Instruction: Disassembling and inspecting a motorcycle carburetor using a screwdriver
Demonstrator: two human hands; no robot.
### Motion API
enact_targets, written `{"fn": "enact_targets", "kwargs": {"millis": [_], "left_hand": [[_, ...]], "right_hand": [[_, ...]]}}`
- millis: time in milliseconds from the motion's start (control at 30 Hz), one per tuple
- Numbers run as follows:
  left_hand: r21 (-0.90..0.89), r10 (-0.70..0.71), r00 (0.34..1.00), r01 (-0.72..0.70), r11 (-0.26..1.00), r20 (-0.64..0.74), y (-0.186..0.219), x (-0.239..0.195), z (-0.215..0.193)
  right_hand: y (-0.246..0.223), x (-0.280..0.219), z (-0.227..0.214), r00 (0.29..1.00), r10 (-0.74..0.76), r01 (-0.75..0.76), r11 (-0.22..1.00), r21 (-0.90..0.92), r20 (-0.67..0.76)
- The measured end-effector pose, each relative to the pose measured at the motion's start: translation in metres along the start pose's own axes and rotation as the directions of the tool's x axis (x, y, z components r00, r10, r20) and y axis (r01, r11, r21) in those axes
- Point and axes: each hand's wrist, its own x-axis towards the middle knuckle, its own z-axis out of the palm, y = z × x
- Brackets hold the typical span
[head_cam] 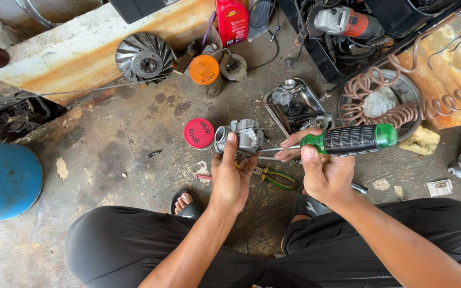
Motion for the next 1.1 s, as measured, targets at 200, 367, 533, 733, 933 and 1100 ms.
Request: {"fn": "enact_targets", "kwargs": {"millis": [200, 367, 533, 733, 933, 1100], "left_hand": [[0.036, 0.056, 0.998, -0.056, 0.998, 0.003, 0.002, -0.001, 0.001], [0.029, 0.073, 0.997, -0.073, 0.997, -0.013, 0.001, 0.001, 0.0], [0.01, 0.091, 0.996, -0.091, 0.996, -0.003, 0.002, 0.001, 0.004], [-0.027, 0.171, 0.983, -0.169, 0.985, 0.06, 0.006, 0.004, 0.006], [-0.066, 0.253, 0.934, -0.244, 0.968, 0.252, -0.01, 0.01, -0.004], [0.139, 0.346, 0.731, -0.513, 0.847, 0.588, -0.011, 0.012, -0.015]], "right_hand": [[-0.022, 0.011, 0.008, 0.999, 0.027, -0.028, 0.998, -0.05, -0.022], [-0.022, 0.007, 0.011, 0.998, 0.04, -0.043, 0.997, -0.062, -0.05], [-0.023, 0.018, 0.01, 1.0, 0.005, -0.006, 0.998, -0.066, -0.013], [-0.013, 0.031, -0.017, 0.971, -0.237, 0.233, 0.97, -0.076, -0.045], [-0.01, 0.027, -0.021, 0.98, 0.182, -0.182, 0.983, -0.002, 0.077], [-0.01, 0.017, -0.014, 0.96, 0.255, -0.251, 0.967, -0.054, 0.113]]}}
